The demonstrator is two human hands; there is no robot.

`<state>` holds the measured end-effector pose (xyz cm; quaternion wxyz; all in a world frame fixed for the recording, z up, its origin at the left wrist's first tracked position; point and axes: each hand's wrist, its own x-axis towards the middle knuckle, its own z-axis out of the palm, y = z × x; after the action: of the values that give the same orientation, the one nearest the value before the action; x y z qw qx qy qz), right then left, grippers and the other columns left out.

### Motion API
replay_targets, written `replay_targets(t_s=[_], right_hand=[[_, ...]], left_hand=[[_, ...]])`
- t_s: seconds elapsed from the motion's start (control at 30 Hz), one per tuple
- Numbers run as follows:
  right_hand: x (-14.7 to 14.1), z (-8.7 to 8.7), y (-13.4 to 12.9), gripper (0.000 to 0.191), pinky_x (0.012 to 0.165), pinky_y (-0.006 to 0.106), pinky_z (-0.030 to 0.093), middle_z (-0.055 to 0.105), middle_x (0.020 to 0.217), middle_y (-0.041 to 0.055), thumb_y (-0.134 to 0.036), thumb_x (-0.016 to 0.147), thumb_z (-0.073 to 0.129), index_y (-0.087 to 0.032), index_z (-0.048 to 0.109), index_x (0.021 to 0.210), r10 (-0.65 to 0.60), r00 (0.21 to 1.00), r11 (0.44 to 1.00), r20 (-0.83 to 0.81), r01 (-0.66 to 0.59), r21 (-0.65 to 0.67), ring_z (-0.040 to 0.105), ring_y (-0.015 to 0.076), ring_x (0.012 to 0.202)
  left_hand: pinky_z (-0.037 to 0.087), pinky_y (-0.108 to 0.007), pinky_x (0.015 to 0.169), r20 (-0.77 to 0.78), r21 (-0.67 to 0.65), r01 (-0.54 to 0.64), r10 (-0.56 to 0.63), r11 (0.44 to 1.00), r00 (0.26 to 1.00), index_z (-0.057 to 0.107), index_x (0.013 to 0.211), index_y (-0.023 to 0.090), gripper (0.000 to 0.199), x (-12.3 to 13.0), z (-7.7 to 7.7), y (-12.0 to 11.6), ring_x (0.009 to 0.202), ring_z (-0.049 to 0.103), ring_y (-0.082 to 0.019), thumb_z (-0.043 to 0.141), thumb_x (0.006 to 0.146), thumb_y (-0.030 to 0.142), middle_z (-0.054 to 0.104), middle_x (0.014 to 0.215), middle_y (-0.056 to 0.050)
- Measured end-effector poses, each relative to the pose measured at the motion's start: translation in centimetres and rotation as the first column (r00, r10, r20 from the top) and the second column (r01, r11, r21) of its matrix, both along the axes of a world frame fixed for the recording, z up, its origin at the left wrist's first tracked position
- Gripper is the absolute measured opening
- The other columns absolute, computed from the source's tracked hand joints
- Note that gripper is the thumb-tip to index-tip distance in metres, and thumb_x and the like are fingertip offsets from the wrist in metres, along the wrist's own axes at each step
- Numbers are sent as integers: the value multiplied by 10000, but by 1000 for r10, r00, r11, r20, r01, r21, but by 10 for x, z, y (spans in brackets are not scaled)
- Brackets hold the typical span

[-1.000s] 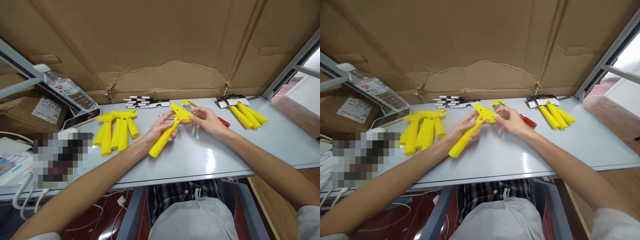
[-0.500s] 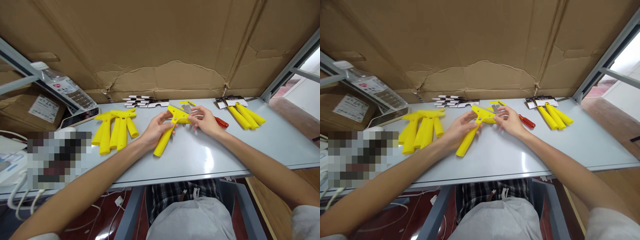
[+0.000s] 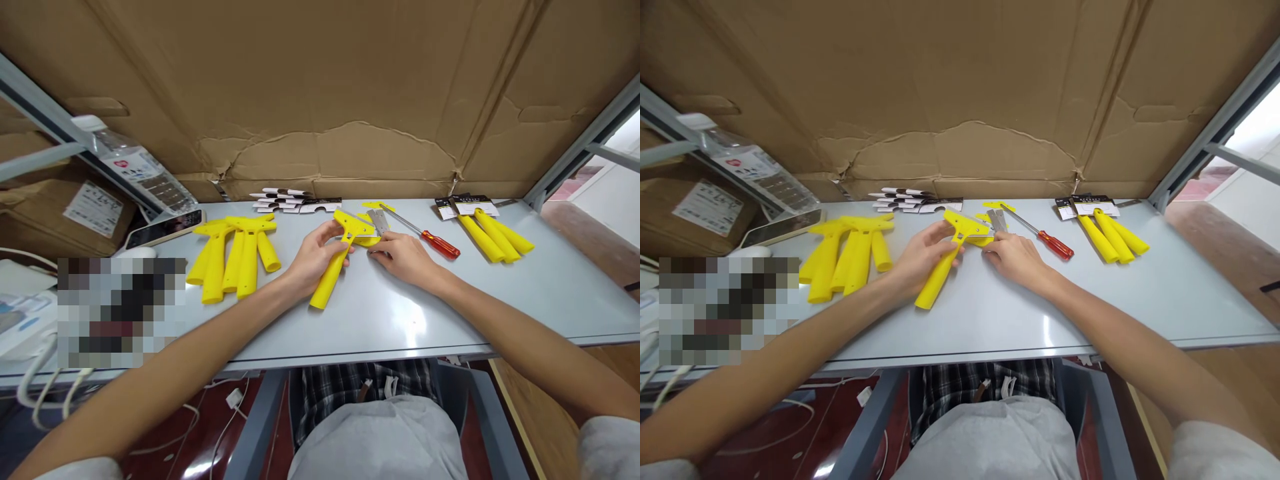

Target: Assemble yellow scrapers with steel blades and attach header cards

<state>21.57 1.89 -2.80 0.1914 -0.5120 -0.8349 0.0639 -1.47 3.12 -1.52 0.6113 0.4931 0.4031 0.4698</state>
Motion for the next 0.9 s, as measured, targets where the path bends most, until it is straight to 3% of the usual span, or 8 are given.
replay_targets(t_s=[0.17,0.4,0.67,0.8,0.9], right_hand=[[1,2,1,270,699,310,352,764,1123,61,-241,1050,581,-270,847,1088,-16,1000,1000,15,17,-26,668,205,942],[-1,5,-1,265,714,317,362,766,1093,75,-221,1016,574,-235,834,1058,-25,1000,999,17,26,-39,649,200,899],[-3,8,-4,252,675,322,320,762,1073,65,-267,998,608,-240,817,1137,-28,1000,999,14,28,-46,645,198,882],[-4,5,-2,253,673,322,325,755,1071,68,-271,1038,586,-258,833,1093,-2,1000,999,6,2,-41,644,197,884],[-2,3,0,254,686,324,352,756,1091,69,-226,1036,578,-247,830,1056,14,1000,999,-10,-14,-40,652,201,903]], left_hand=[[573,-256,533,-34,10,3,-2,1000,999,685,1123,176,367,1,3,-3,813,749,-163,790,772,186,569,1493,-150],[612,-279,566,-116,64,39,-32,997,993,662,1211,179,479,6,3,-10,782,753,-159,822,762,233,611,1456,-156],[598,-262,535,-126,39,-95,99,995,987,639,1140,168,385,11,1,-13,681,704,-105,762,778,213,632,1398,-142],[614,-267,548,-83,46,-136,140,990,987,637,1180,172,398,15,-1,-18,750,735,-132,754,801,198,610,1420,-147],[629,-269,563,-71,52,-104,108,993,992,632,1194,181,399,17,-3,-25,805,755,-154,765,819,209,599,1430,-147]])
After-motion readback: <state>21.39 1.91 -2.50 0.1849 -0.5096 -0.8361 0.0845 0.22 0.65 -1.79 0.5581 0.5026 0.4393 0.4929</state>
